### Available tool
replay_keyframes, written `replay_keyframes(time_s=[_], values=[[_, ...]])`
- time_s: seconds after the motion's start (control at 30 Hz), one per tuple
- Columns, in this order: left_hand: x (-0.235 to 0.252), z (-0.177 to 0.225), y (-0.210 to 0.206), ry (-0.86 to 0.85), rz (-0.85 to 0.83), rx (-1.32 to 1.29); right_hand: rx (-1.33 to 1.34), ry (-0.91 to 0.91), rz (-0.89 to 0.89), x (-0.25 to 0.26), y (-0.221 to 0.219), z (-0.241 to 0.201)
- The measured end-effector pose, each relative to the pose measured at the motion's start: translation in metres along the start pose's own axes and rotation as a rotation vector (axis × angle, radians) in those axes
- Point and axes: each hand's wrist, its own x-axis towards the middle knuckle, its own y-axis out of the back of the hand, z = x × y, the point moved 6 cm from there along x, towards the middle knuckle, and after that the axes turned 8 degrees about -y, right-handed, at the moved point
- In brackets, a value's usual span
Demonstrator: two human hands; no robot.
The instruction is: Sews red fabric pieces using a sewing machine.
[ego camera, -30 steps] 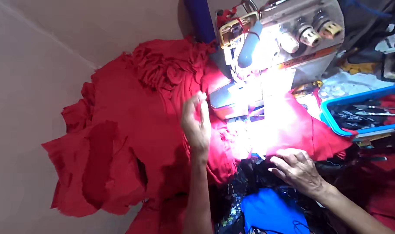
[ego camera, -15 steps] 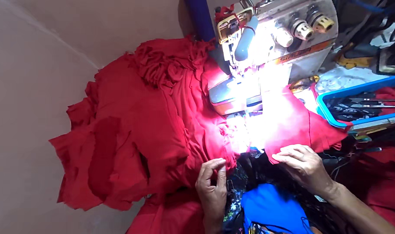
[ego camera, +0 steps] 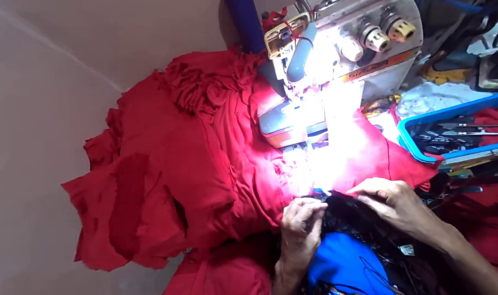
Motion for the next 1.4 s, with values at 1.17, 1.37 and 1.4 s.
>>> replay_keyframes(time_s=[1.17, 1.37, 1.4], values=[[0.147, 0.014, -0.049, 0.086, 0.138, -0.341, 0.179, 0.144, 0.44, 0.042, 0.074, -0.044], [0.156, 0.029, -0.024, 0.124, 0.027, -0.458, 0.382, 0.108, 0.451, 0.077, 0.09, -0.065], [0.156, 0.029, -0.021, 0.14, 0.003, -0.448, 0.395, 0.099, 0.434, 0.08, 0.089, -0.067]])
